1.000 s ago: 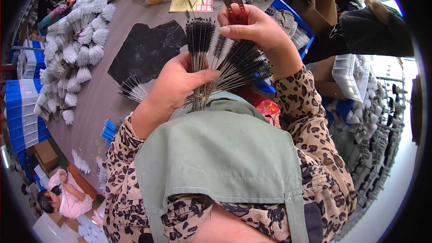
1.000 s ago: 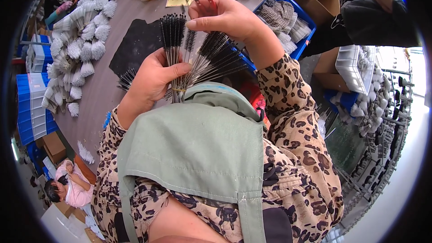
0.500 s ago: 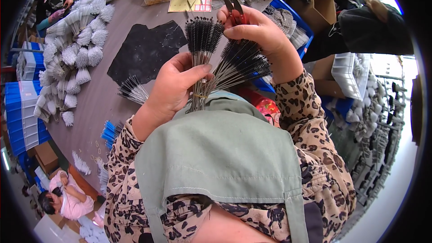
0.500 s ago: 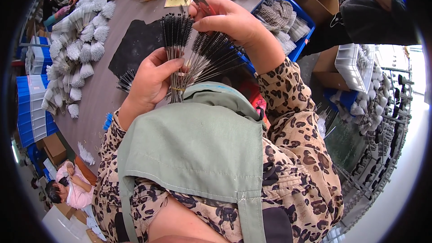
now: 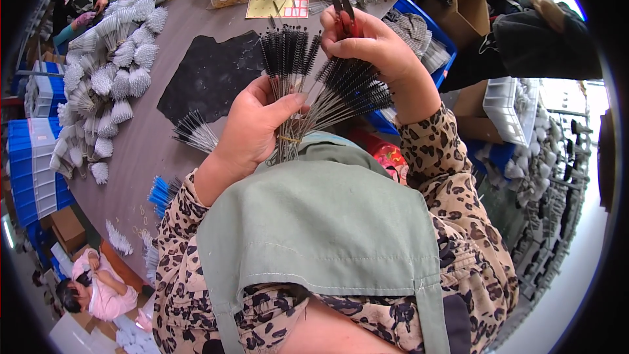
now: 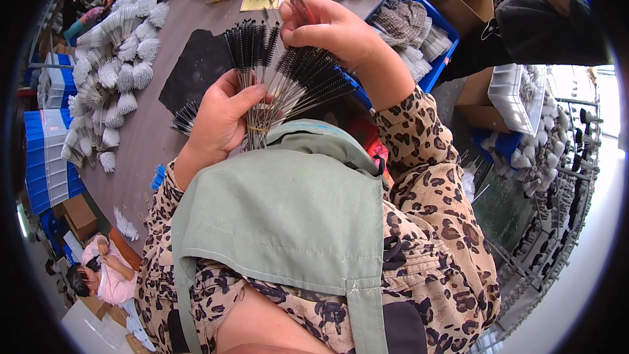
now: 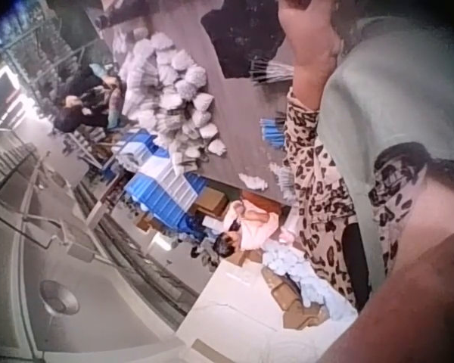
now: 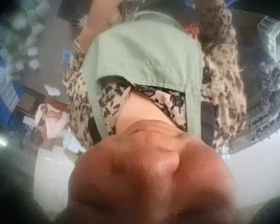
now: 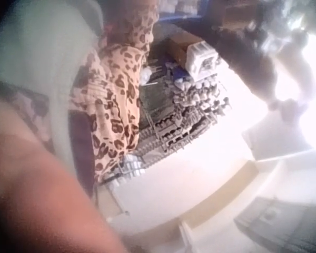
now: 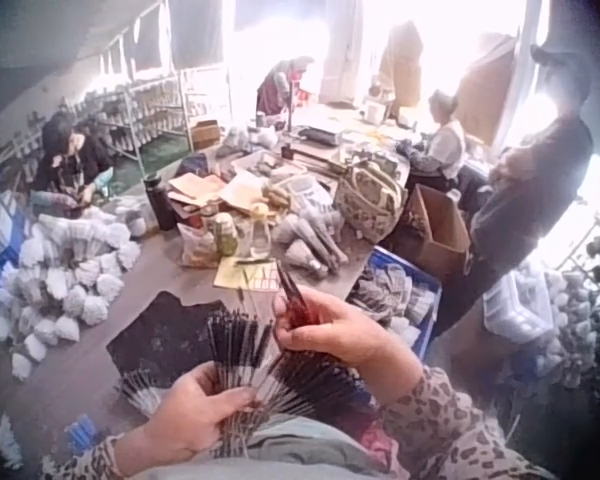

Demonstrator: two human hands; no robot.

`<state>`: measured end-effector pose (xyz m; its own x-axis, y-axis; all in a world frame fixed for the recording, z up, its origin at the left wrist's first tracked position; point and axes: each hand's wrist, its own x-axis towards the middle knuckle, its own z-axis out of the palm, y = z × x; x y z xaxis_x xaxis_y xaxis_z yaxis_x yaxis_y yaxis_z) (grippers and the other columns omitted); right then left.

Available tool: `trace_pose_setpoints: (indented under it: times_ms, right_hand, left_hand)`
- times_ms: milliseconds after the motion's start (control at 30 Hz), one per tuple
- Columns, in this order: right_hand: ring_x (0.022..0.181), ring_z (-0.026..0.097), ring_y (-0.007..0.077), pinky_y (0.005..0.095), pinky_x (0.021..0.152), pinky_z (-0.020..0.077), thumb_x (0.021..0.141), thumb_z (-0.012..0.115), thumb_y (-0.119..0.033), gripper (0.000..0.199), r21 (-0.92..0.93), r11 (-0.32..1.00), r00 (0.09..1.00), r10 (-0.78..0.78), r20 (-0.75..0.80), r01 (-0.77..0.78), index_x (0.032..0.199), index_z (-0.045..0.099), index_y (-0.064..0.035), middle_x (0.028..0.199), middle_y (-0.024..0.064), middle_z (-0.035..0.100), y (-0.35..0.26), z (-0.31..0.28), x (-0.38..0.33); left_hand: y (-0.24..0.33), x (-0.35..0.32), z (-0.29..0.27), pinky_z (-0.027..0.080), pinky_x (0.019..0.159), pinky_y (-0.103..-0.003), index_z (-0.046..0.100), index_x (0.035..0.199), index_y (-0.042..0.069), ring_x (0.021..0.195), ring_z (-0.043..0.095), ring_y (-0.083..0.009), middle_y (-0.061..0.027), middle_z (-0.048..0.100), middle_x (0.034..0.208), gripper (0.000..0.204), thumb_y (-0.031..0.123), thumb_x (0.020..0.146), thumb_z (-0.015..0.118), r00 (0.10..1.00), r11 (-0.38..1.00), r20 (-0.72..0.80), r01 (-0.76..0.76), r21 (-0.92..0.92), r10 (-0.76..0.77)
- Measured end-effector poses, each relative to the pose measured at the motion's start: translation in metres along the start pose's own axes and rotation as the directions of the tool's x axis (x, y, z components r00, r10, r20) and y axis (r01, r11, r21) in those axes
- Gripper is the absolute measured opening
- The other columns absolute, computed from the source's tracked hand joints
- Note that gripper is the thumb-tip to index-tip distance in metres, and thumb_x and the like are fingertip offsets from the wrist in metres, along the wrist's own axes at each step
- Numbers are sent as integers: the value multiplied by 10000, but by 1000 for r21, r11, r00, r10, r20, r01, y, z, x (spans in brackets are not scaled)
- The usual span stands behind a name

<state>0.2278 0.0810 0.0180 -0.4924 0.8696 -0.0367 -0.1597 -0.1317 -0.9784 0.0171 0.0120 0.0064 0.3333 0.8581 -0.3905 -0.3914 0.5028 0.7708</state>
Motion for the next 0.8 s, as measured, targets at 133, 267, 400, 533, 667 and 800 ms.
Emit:
trace_pose_setpoints:
  times_ms: [133, 267, 400, 533, 667, 800]
  right_hand:
    - [814, 499, 69, 203, 778, 390, 795, 621, -93, 146, -20, 999, 998, -38, 43, 39, 892, 514, -71, 838, -28, 506, -4, 2, -1]
    - [821, 500, 68, 200, 787, 390, 803, 618, -101, 147, -8, 998, 994, -63, 94, 64, 897, 508, -73, 841, -26, 511, 3, -4, 0]
    - [827, 507, 69, 202, 791, 396, 801, 618, -102, 143, -2, 999, 993, -44, 108, 45, 889, 509, -74, 839, -19, 527, 7, -6, 1]
    - [820, 514, 67, 201, 797, 395, 793, 624, -104, 139, 31, 999, 996, 37, -86, -34, 868, 511, -72, 834, -20, 537, -1, 5, -6]
    - [769, 484, 45, 194, 746, 385, 790, 623, -109, 116, -32, 999, 999, 11, 32, -10, 845, 530, -69, 813, -41, 521, 3, -6, -4]
    - [720, 446, 31, 196, 680, 373, 836, 620, -163, 118, -125, 992, 994, 36, 102, -23, 811, 548, -73, 762, -55, 503, 5, -15, -5]
  left_hand:
    - [2, -1, 4, 539, 753, -312, 528, 1060, -28, 845, 609, -166, -92, 602, 939, 212, 2, 861, 598, 1000, 1000, 12, -5, 11, 5]
    - [-2, 0, 1, 536, 751, -311, 530, 1056, -29, 835, 610, -162, -95, 605, 949, 208, 4, 862, 600, 1000, 1000, 20, -19, -14, 20]
    - [-4, 0, -3, 532, 753, -262, 544, 1072, -30, 832, 623, -133, -86, 625, 976, 241, 12, 850, 628, 1000, 999, 23, -16, -35, 17]
    - [-4, 0, -3, 534, 755, -266, 538, 1074, -34, 838, 623, -140, -90, 623, 974, 239, 10, 854, 619, 1000, 999, 27, -2, -33, 3]
    - [-4, 2, 0, 534, 754, -271, 539, 1073, -36, 844, 622, -143, -91, 622, 973, 235, 4, 854, 612, 1000, 999, 20, -10, -43, 11]
    - [-4, 1, 3, 532, 754, -274, 547, 1075, -37, 846, 622, -141, -94, 627, 982, 237, -3, 850, 615, 1000, 998, 24, -8, -55, 9]
